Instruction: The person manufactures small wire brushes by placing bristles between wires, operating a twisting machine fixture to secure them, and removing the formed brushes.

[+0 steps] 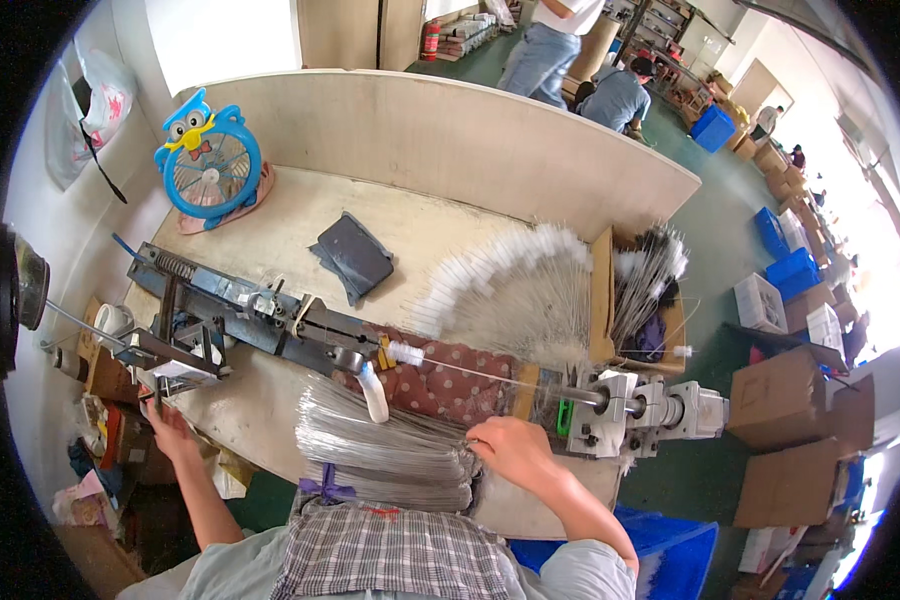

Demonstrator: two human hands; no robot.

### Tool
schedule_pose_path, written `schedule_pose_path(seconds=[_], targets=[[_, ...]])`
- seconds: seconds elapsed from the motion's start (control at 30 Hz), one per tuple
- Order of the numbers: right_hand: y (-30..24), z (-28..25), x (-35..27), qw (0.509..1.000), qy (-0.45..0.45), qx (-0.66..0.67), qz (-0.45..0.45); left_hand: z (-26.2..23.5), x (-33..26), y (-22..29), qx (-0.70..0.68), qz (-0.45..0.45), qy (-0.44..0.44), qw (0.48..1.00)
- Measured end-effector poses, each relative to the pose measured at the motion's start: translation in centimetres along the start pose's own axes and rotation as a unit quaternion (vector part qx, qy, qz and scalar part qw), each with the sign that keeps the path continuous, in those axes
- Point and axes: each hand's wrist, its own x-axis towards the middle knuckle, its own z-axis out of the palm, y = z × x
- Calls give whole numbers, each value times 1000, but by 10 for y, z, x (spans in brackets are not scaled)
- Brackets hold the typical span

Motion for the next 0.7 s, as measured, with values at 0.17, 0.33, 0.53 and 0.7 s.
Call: schedule_pose_path(seconds=[0.17,0.33,0.53,0.7], targets=[[0,-1,-4,999,5,-45,-29,16,-84,-50,-81,-147,-166,972],[-1,6,-3,998,33,-52,-15,74,-217,-55,-40,-259,-424,867],[-13,14,-7,997,62,-23,40,123,-310,-75,188,-154,-489,838],[-15,4,-4,994,95,-47,23,136,-336,2,-35,-536,-497,681]])
